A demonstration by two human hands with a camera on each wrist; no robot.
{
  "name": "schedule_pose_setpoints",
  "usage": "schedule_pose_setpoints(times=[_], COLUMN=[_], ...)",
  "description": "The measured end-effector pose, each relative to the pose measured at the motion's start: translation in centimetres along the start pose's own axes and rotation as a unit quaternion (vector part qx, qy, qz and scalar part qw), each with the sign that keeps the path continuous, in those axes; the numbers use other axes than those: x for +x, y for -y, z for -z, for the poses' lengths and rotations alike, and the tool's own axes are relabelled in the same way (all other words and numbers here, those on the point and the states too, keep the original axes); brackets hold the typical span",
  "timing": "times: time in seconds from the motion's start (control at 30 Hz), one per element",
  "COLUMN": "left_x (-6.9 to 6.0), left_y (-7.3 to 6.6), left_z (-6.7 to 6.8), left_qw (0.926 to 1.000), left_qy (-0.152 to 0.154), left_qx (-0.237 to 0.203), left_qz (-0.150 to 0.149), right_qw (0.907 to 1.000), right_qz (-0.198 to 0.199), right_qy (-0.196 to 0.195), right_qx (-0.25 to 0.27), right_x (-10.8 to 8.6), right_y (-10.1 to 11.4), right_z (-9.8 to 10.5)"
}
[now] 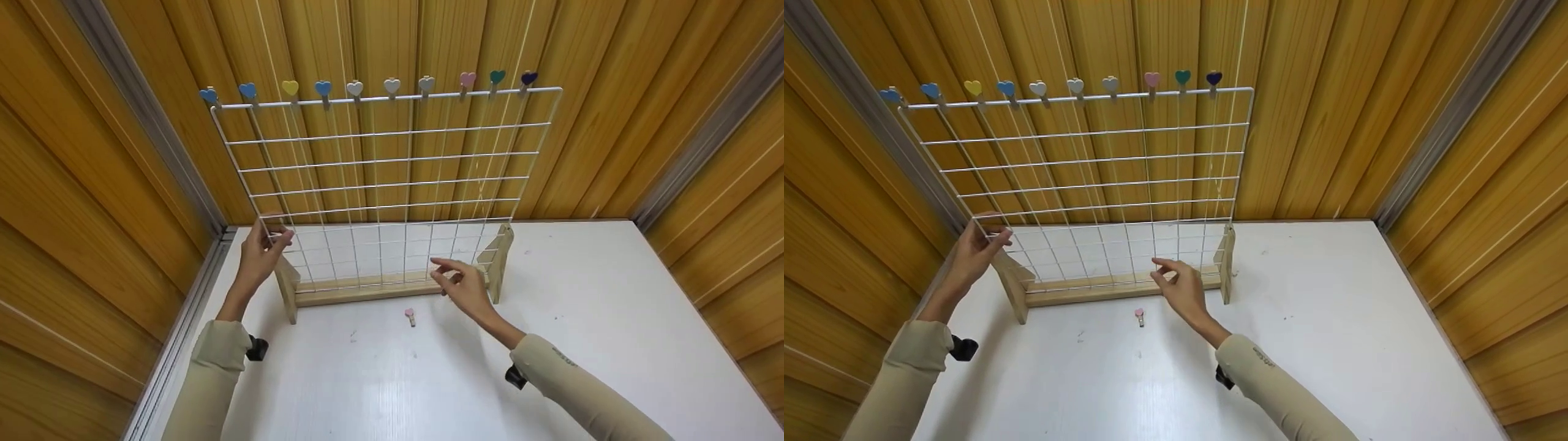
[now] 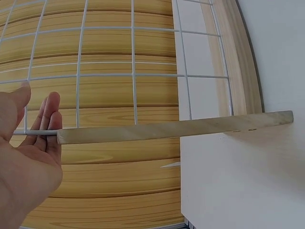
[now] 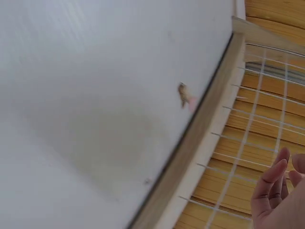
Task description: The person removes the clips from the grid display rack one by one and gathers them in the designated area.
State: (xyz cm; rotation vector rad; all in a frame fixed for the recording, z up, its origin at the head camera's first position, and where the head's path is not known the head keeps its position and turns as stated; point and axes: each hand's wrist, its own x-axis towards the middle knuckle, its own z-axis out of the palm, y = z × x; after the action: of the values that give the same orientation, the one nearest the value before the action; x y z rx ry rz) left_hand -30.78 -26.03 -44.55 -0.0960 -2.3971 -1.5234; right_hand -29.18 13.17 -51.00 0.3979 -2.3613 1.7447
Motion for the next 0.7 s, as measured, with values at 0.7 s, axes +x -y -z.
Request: schedule_pose_setpoints(times=[0.7], left_x=[0.1], left_y=[-0.3], left_z=[0.3], left_qw=[0.9995], left_qy=[0.024], left_qx=[0.012], left_qz=[0.016], right_qw=[0.9924], right_qz=[0.109], right_qy=[-0.057], right_qx=[0.003], right_x=[5.4], right_y=[13.6], right_z=[10.6])
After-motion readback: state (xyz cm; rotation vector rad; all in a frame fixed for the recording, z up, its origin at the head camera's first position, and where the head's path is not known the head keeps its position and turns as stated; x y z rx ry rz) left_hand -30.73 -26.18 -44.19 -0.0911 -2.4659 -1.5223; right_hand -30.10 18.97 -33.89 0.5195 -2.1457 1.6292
